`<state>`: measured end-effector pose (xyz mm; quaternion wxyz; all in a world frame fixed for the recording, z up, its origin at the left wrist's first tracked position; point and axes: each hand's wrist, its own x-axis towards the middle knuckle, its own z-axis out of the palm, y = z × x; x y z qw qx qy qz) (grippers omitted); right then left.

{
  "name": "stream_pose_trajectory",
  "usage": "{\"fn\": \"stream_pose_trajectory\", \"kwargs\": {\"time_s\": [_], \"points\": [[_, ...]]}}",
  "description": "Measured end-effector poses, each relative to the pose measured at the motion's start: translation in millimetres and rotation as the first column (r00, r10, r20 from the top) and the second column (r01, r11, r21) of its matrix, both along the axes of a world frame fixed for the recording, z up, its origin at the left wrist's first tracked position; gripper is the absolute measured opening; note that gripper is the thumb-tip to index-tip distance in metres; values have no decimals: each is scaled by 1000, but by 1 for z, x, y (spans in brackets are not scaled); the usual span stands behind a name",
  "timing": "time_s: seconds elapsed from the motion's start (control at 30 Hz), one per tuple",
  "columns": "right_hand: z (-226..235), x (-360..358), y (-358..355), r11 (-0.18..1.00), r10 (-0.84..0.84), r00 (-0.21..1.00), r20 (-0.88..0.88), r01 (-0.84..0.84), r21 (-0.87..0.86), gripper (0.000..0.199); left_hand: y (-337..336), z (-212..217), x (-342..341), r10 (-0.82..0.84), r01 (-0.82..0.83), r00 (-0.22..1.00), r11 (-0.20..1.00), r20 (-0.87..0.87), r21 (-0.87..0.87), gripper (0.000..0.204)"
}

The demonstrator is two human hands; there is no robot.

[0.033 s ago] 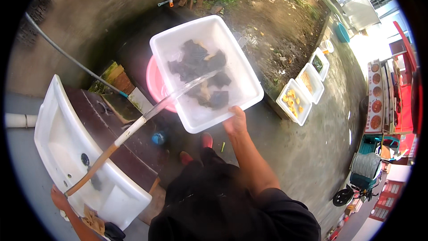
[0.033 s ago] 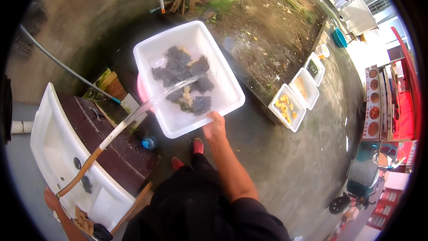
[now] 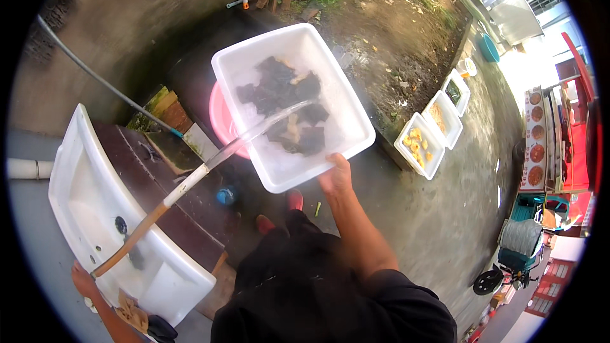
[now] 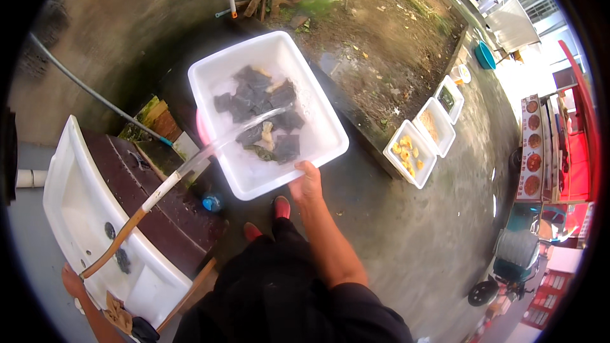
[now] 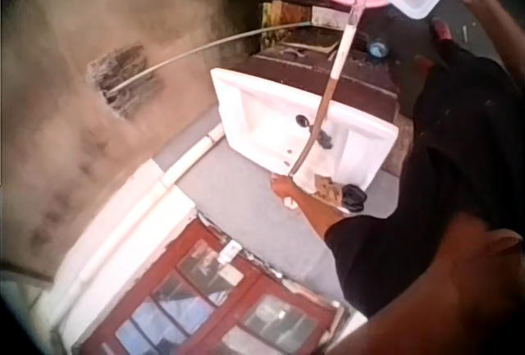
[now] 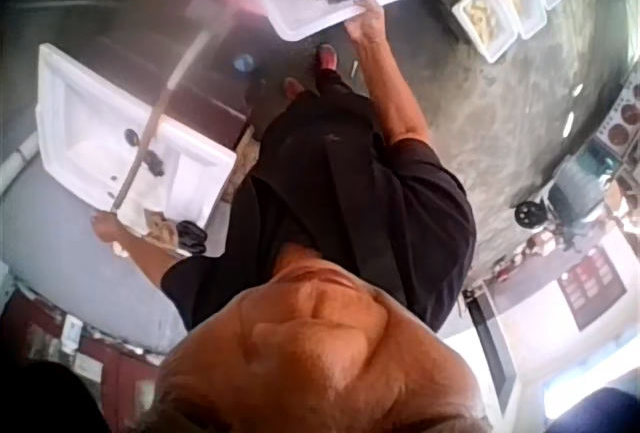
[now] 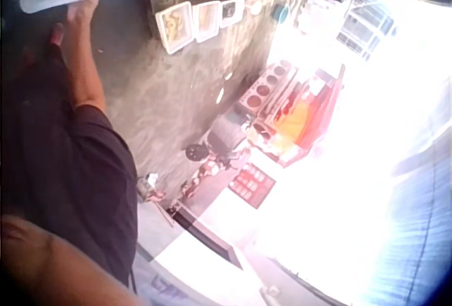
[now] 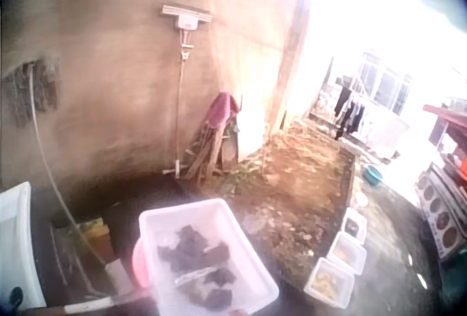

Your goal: The person washes crinkle-cut potato slices and dark seaweed-like items in white plastic containers using a hose. They transfer the potatoes between containers, rinse them thoroughly, and place the container into a display case. The person also handles green vegetables and dark sheets in separate containers.

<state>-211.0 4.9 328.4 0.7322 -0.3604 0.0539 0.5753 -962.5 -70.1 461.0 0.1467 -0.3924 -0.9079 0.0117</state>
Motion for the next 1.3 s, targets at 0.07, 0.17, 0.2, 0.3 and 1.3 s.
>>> {"fn": "stream_pose_trajectory", "kwargs": {"time_s": [0.07,0.17,0.2,0.3,1.3], "points": [[-4,-4,-13,1000,3,1000,-10,-3,-7,54,-3,4,-11,26,-26,999,999,-24,-23,48],[6,9,-24,992,115,993,-34,-113,55,56,-10,3,-31,6,-15,990,998,-139,-63,43],[6,8,-21,995,91,996,-20,-90,41,57,-9,0,-39,-17,6,985,998,-172,-64,43],[4,-2,-10,1000,14,999,34,-14,9,57,-3,-12,-40,23,-34,984,998,-175,-59,40],[-11,-23,-68,997,77,996,40,-77,-5,61,-17,-37,-59,-438,315,857,862,272,397,32]]}}
